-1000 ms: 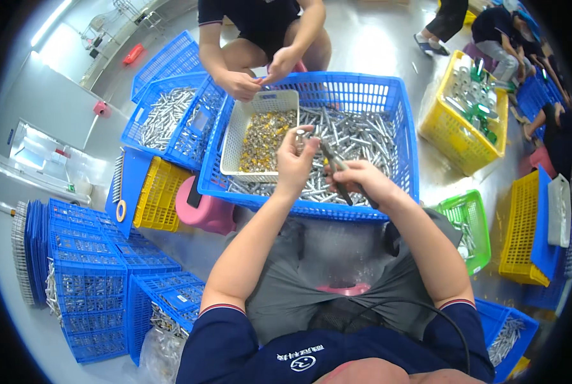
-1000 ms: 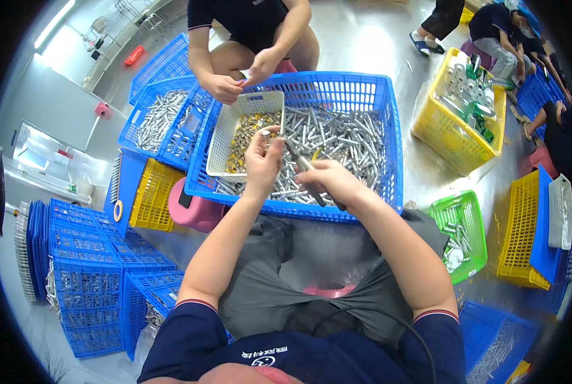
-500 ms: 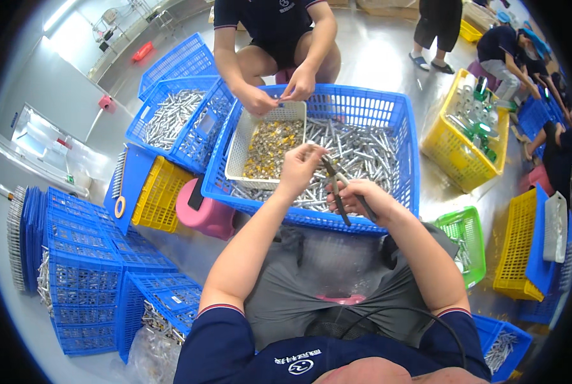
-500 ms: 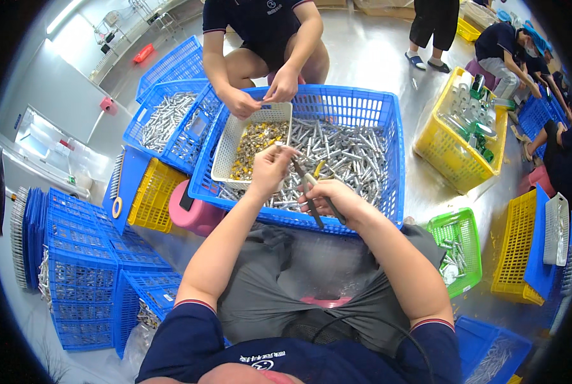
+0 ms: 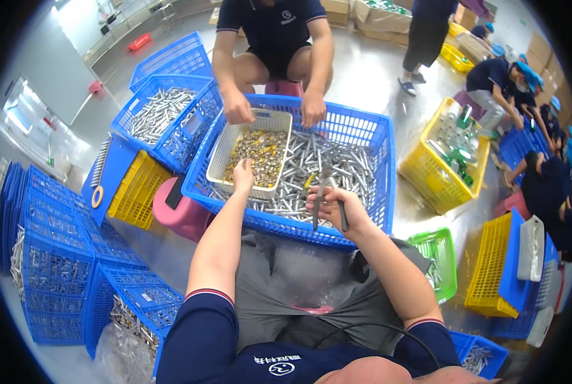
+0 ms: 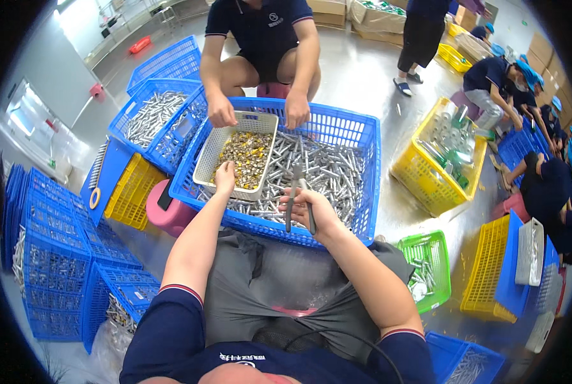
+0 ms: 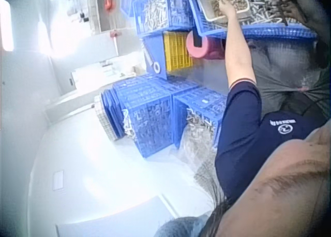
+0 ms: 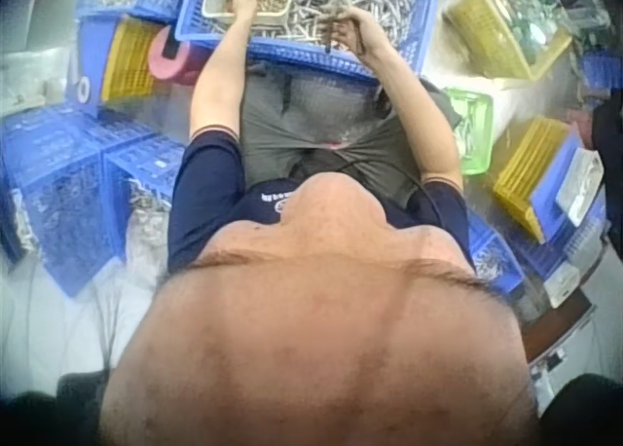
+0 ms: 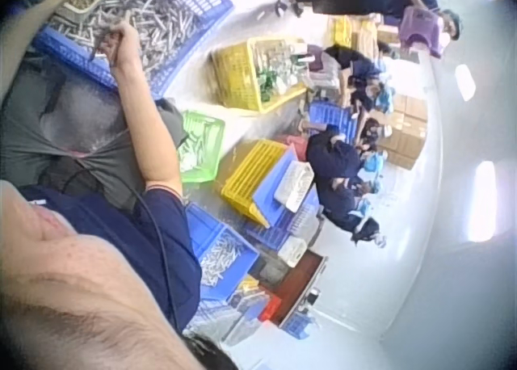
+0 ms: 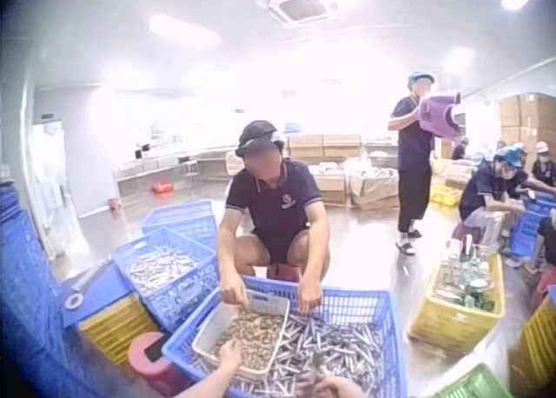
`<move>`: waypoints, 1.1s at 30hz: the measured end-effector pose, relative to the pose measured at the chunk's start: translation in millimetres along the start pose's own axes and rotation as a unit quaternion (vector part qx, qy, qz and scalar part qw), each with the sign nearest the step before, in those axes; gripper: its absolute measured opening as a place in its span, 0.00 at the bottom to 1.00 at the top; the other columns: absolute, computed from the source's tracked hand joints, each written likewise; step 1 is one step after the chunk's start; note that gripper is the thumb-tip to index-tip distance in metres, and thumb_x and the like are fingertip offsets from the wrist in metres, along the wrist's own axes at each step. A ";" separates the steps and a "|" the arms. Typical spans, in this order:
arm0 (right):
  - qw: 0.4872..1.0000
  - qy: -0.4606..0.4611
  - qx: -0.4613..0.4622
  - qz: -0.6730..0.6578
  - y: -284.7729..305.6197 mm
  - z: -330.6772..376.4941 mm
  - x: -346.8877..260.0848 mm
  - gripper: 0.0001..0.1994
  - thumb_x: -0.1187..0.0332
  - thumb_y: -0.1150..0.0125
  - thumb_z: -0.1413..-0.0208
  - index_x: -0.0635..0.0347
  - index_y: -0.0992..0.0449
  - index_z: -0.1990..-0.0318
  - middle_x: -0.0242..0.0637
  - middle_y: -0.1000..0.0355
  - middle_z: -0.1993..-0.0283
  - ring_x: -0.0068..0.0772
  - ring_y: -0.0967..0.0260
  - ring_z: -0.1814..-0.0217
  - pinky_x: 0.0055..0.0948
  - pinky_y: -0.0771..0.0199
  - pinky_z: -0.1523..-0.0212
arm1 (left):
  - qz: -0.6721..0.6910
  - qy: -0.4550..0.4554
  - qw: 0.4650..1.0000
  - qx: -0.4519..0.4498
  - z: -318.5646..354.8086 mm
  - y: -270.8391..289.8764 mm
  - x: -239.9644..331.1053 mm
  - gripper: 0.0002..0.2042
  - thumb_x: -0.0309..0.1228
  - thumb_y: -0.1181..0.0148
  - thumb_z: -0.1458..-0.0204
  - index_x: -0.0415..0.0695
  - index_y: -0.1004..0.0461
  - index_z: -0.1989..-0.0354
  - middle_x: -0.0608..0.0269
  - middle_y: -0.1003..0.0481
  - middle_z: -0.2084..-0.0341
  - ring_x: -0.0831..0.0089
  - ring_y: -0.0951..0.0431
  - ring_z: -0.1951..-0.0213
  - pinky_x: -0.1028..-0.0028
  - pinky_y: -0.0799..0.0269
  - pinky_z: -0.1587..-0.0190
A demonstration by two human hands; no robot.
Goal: The person fastens a waist strap with assistance from another person, sits down, and uses pliers to assemble metal components taken from a basket.
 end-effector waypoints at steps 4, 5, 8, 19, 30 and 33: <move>0.999 0.023 0.016 -0.044 -5.8 -3.3 -5.7 0.26 0.70 0.55 0.58 0.72 0.43 0.48 0.46 0.35 0.57 0.40 0.34 0.55 0.34 0.33 0.53 | 0.049 -0.068 0.987 0.138 -4.9 59.5 32.8 0.15 0.38 0.50 0.49 0.35 0.28 0.69 0.57 0.30 0.86 0.69 0.31 0.81 0.68 0.36 0.72; 0.998 0.029 0.022 -0.053 1.3 -4.4 -9.1 0.26 0.70 0.56 0.57 0.71 0.43 0.47 0.46 0.35 0.57 0.40 0.34 0.55 0.34 0.34 0.53 | 0.048 -0.054 0.993 0.097 -12.5 54.0 40.2 0.15 0.38 0.50 0.49 0.35 0.28 0.71 0.58 0.31 0.86 0.72 0.32 0.81 0.69 0.37 0.73; 0.996 0.040 0.042 -0.069 20.4 -1.5 -17.7 0.25 0.69 0.56 0.56 0.71 0.42 0.48 0.46 0.35 0.57 0.40 0.34 0.54 0.34 0.34 0.52 | 0.128 -0.074 0.985 0.088 -6.4 41.6 67.9 0.12 0.32 0.47 0.51 0.36 0.29 0.62 0.61 0.32 0.84 0.75 0.34 0.80 0.71 0.37 0.73; 0.994 0.024 0.051 -0.091 24.6 -10.8 -12.5 0.21 0.69 0.55 0.56 0.70 0.40 0.52 0.46 0.35 0.59 0.45 0.35 0.55 0.40 0.36 0.50 | 0.032 -0.058 0.998 -0.003 -0.8 21.7 54.5 0.17 0.39 0.52 0.48 0.35 0.27 0.73 0.56 0.29 0.83 0.69 0.29 0.75 0.68 0.37 0.70; 0.995 0.033 0.024 -0.093 3.6 -16.1 -10.2 0.20 0.67 0.55 0.53 0.68 0.39 0.53 0.45 0.34 0.59 0.40 0.34 0.56 0.34 0.34 0.54 | -0.157 -0.459 0.802 0.349 25.4 326.4 281.9 0.26 0.36 0.46 0.51 0.37 0.43 0.46 0.46 0.37 0.51 0.53 0.37 0.49 0.60 0.45 0.46; 0.993 0.015 0.027 -0.112 -0.8 -31.5 5.1 0.18 0.67 0.55 0.53 0.67 0.38 0.54 0.44 0.33 0.61 0.40 0.32 0.59 0.33 0.31 0.59 | -0.472 -0.170 0.821 0.271 -80.3 321.0 151.9 0.36 0.42 0.44 0.54 0.35 0.51 0.41 0.40 0.45 0.44 0.49 0.44 0.42 0.61 0.48 0.42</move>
Point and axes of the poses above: each hand's wrist, its own z-axis away from the middle knuckle, its own y-axis out of the back of the hand, x = y × z, the point moved 10 cm from there along -z, towards the middle knuckle
